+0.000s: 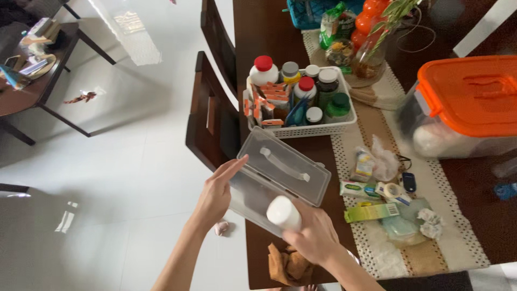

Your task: The person unpacks various items from a plastic bag onto a table, including a small box and a tube. They then spray a clear plastic container with a cleaning solution and wipe it thoroughly with a cloth. Finally, they place the unpacked items into the cleaned container.

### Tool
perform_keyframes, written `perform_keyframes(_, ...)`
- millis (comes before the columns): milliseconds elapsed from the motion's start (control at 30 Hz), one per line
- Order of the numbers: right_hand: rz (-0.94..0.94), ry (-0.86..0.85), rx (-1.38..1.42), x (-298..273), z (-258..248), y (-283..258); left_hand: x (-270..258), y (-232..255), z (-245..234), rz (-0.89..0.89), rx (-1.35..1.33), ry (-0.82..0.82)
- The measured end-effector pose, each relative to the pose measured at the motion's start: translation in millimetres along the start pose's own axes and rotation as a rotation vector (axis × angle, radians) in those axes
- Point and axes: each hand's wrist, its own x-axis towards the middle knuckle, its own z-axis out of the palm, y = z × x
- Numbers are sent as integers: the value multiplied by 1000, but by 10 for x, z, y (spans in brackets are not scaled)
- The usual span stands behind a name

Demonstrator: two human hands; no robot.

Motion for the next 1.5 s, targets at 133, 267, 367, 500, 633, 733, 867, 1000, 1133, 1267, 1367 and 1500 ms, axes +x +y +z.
perform_keyframes(133,-72,1,-8,83,99,-59,13,-27,-87,-4,-17,-36)
perform_keyframes(267,165,-117,-138,-134,21,68,39,-59,-153,-45,16,-71)
perform_keyframes(367,239,-185,-179,-345,-154,94,57,-52,-186,-61,15,-85)
perform_keyframes(500,159,-167,-77,-338,-147,69,97,-49,-177,-78,20,-113)
perform_keyframes(633,241,-118,-113,-137,17,130,160,-50,-153,42,1,-115)
perform_keyframes(733,278,-53,-71,-211,77,202,165,-27,-168,55,-11,-129)
perform_keyframes(867,377,-79,-160,-396,-22,336,188,-24,-176,76,-7,-130)
perform_keyframes(1000,263,-50,-210,-430,-109,330,199,21,-167,89,13,-131)
perform_keyframes(1133,298,-105,-31,-233,-66,148,193,101,-197,10,-8,-169)
perform_keyframes(1267,173,-5,-10,-103,-16,-74,210,134,-165,19,-2,-176)
perform_keyframes(1367,172,-2,-31,-142,28,-59,219,93,-155,62,7,-157)
perform_keyframes(1500,249,-71,-165,-305,3,246,226,61,-175,61,-12,-161)
